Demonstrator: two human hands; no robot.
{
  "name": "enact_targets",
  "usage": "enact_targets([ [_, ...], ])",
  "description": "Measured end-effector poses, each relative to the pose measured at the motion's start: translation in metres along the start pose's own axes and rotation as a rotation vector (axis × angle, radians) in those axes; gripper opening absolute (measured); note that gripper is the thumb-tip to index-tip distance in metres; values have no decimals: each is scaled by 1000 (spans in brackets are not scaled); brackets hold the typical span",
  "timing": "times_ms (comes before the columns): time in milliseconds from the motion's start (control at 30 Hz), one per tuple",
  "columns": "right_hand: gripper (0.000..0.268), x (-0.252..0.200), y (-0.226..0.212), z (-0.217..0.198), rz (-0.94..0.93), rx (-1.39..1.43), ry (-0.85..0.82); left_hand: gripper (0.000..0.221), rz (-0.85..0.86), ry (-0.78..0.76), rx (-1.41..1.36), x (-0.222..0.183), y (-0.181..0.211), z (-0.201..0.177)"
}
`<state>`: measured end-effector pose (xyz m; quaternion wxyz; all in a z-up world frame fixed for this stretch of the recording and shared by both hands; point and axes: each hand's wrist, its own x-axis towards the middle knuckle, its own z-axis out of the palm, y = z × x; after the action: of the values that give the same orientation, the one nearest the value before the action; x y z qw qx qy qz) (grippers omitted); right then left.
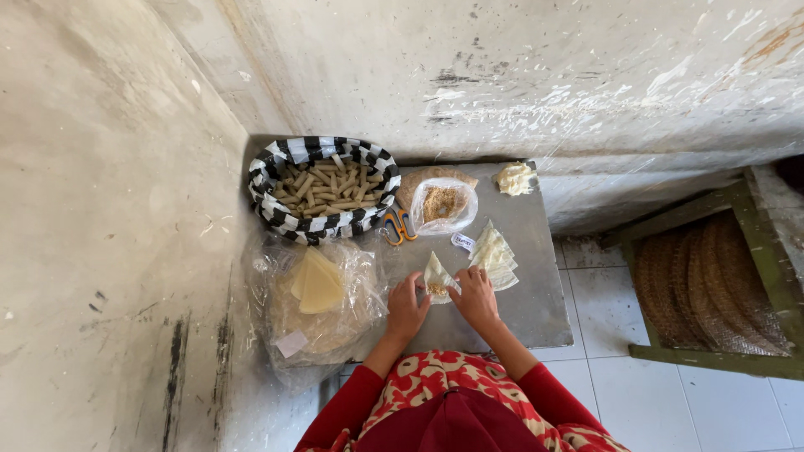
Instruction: The person prepares food items by hand, taking triangular wraps and placing a filling from a plastic bag onto them before folding and stacking them in a row on the table.
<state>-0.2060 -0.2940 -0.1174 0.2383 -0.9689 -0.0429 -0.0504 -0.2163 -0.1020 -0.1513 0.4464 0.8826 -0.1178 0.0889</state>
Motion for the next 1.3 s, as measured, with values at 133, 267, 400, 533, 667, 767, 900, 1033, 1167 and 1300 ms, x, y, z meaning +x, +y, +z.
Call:
enact_targets([
  [133,26,-2,-1,12,55,23,-46,67,-1,-85,46,5,16,-9],
  [267,22,-3,-2,19,35,213,50,62,61,-115,108,3,8,-8],
  [400,16,-4,-11,17,-39,412,-1,50,-13,-165,138,3,-11,4],
  [533,13,-9,-18,12,-121,404,-23,36,93,-69,19,6,-24,7],
  [667,22,-13,-21,-1,-206,384,-28,13,179,-2,-5,9,-20,5],
  [767,27,-11,-20,1,-222,339,-12,8,98,-29,30,20,-18,12],
  [900,24,7,-12,23,-63,430,-14,7,75,-13,51,26,-15,21],
  [1033,28,19,-9,34,106,407,-68,6,56,20,81,29,-11,21],
  [1167,17,13,-1,31,-107,391,-17,7,134,22,90,24,-16,14],
  [1300,31,0,2,19,-343,315,70,16,249,50,28,20,-20,5],
])
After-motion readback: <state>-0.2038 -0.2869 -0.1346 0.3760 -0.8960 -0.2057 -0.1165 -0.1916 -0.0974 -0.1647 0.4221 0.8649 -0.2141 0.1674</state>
